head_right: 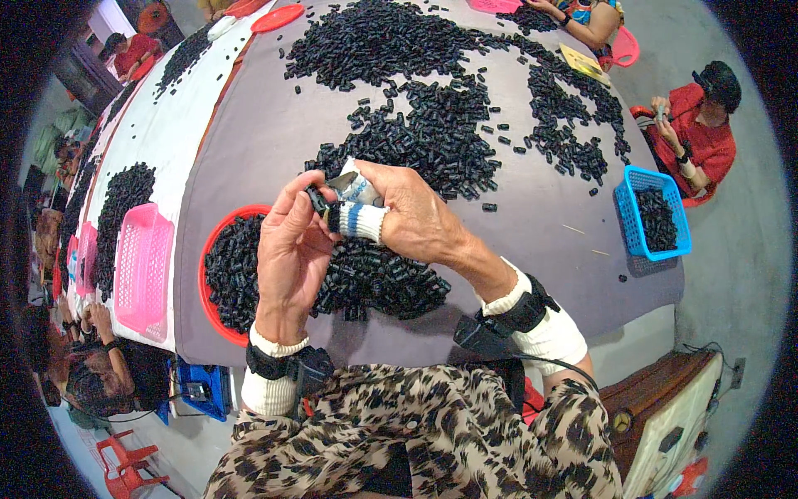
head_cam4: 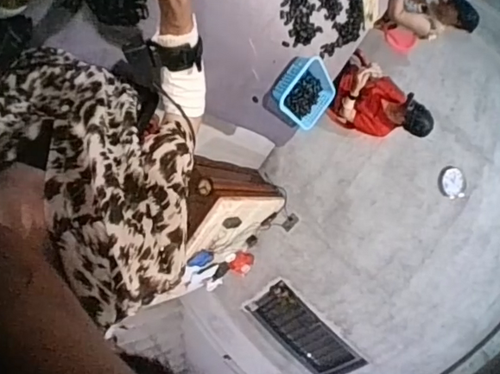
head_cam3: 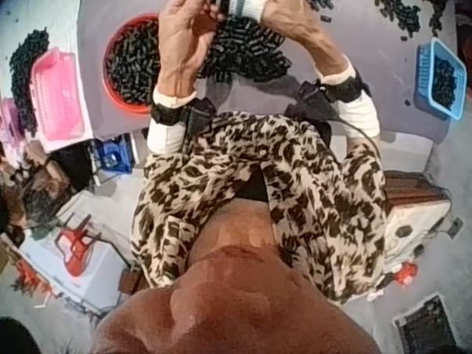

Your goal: The recorder is seen sorting through a large pile of small black plastic shoe components at a table, inspecting them and placing specific ones into containers.

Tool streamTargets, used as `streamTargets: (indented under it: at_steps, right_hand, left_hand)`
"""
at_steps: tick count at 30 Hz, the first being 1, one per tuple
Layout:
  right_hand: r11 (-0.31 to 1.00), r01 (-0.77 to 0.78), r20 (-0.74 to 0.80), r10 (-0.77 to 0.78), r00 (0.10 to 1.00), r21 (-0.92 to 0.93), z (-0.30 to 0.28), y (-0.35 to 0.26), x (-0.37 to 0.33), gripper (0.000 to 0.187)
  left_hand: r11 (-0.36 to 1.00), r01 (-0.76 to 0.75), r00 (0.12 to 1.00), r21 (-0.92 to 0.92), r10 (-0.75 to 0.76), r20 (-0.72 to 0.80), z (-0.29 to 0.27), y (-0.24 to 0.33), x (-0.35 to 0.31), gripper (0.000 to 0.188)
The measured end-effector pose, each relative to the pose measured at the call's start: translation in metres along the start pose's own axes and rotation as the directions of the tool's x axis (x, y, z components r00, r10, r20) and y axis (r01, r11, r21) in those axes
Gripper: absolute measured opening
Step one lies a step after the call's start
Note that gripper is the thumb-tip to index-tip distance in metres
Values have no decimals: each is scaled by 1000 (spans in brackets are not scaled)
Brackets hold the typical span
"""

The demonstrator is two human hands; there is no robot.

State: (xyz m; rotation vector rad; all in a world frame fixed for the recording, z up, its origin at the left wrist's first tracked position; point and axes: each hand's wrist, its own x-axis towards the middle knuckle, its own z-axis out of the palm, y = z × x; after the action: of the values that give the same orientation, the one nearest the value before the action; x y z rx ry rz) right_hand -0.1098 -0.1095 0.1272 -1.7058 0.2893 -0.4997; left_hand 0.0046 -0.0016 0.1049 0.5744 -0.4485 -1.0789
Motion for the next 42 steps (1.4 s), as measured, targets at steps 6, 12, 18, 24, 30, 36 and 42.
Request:
streamTargets:
  at_steps: [6, 12, 18, 24, 30, 36, 42]
  right_hand:
    - [999, -50, 26, 50, 998, -2, -2, -7, -1, 18]
    - [981, 63, 51, -55, 997, -183, -1, -3, 1, 24]
    - [952, 42, 105, -11, 994, -302, -6, -4, 5, 35]
    - [934, 70, 153, -17, 988, -350, -7, -9, 9, 37]
    - [939, 93, 183, -33, 983, -332, -9, -6, 11, 37]
    - [920, 106, 185, -38, 982, -378, -11, -3, 11, 36]
    - [935, 99, 187, -36, 982, -341, -9, -7, 9, 36]
  left_hand:
    - [1000, 17, 999, -6, -17, 27, 1, 0, -1, 33]
    - [1000, 8, 1000, 28, -9, 15, -3, 0, -1, 28]
    - [999, 28, 999, 36, -27, -23, 4, -1, -3, 25]
    - [996, 42, 999, 78, -39, -31, 2, -1, -3, 22]
    - [994, 62, 997, 91, -58, -44, 2, 1, -2, 22]
    - [995, 53, 998, 86, -49, -43, 3, -1, -1, 22]
    - [993, 52, 998, 107, -48, -41, 2, -1, -1, 21]
